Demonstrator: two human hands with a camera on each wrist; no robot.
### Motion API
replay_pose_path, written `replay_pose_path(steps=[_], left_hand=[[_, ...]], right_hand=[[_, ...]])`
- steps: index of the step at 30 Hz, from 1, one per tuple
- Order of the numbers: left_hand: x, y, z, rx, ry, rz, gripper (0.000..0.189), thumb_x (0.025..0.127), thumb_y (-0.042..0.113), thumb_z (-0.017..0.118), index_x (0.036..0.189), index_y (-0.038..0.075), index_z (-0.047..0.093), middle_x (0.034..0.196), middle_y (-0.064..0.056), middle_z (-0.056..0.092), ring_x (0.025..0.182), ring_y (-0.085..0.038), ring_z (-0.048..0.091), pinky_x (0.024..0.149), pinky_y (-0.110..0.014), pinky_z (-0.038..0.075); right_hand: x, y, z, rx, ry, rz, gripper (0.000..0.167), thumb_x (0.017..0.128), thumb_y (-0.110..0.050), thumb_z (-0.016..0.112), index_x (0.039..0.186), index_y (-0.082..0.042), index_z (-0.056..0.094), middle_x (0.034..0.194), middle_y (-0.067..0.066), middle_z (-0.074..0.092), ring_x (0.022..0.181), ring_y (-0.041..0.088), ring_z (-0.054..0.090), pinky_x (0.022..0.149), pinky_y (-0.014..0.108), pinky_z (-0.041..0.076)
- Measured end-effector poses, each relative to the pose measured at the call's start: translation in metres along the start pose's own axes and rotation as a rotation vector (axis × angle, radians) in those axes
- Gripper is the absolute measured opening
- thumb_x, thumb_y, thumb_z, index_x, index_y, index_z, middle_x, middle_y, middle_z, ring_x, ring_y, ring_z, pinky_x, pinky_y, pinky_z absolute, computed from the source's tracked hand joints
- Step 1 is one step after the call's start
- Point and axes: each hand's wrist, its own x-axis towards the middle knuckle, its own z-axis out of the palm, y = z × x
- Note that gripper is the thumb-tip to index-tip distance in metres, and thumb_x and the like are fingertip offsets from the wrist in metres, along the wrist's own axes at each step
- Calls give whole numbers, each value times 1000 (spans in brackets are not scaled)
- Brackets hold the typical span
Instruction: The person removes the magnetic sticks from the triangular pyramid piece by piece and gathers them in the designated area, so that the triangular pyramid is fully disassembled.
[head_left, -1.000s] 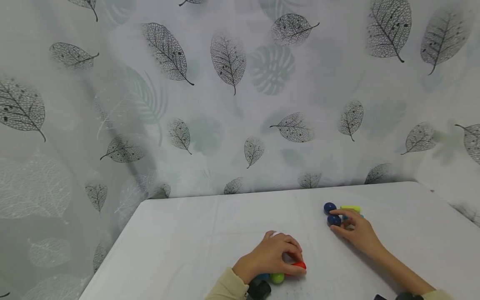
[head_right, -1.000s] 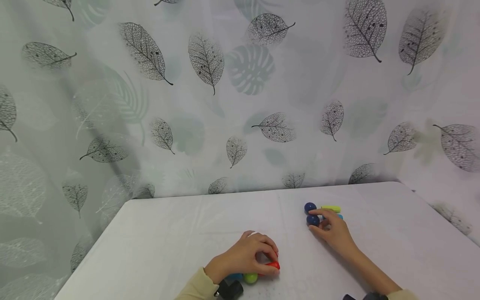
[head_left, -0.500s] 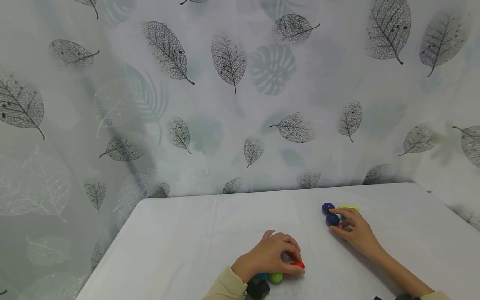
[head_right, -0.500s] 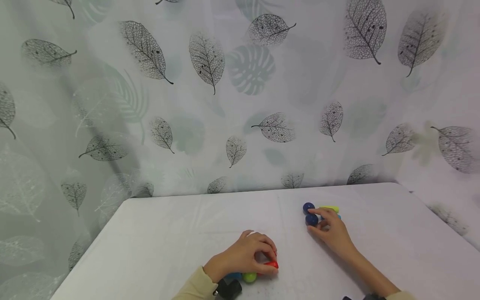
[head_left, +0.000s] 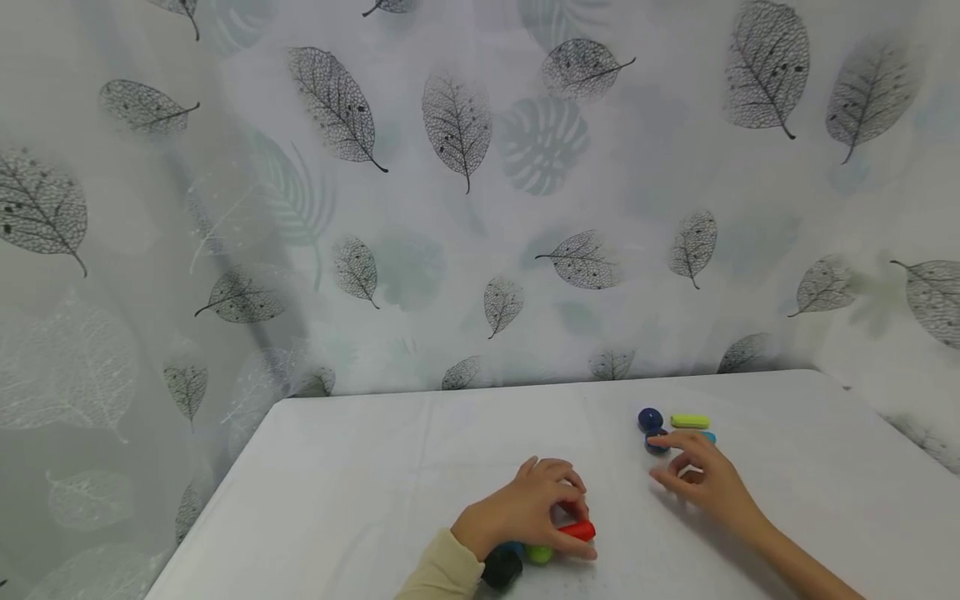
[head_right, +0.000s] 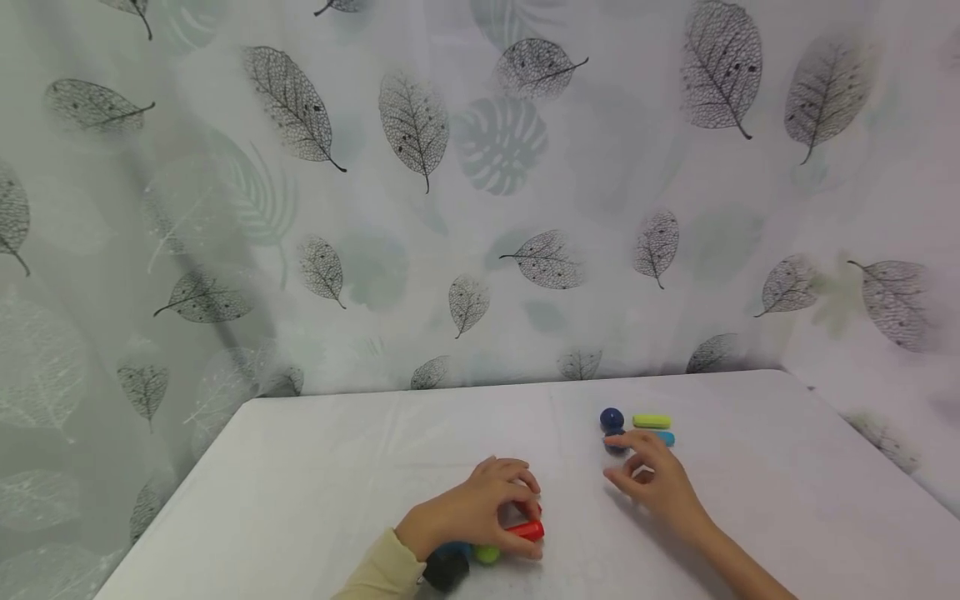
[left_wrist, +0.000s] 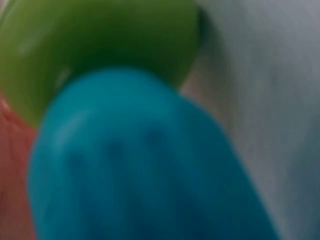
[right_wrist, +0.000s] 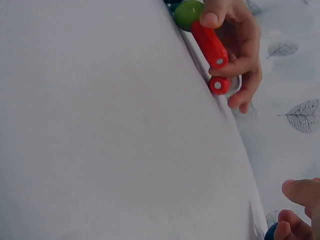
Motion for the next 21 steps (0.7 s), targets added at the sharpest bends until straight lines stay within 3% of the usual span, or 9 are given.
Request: replay_pose_path(steps=[7,11,17,21], left_hand=[[-5,-4,-7,-50,-77,50,31,81,38,77,108,26,68,131,12,51,140,-18,29,113,-54,22],[-5,-4,-6,-34,-55,52,29,83,34,75,110,26,68,129,11,52,138,-17,32,112,-51,25],[-3,-2,-4,-23,-8,32,37,84,35,76,117,25,64,124,11,54,133,-11,36,110,-57,26],[-2,-1,-3,-11,2,25,47,84,37,76,126,24,58,125,9,53,131,-9,38,109,-58,27]], right_hand=[[-9,-14,12,45,-112,-18,40,74,10,77,111,-4,67,105,-3,57,68,7,55,53,20,49],[-12,-21,20,119,-203,-76,38,77,8,77,110,-6,66,102,2,60,70,7,57,55,22,52],[-10,-31,32,302,-397,-161,34,84,6,71,115,-5,63,107,6,63,76,11,61,61,25,55],[-9,-39,43,356,-450,-170,32,86,5,69,116,-4,62,107,9,64,77,14,60,62,24,53]])
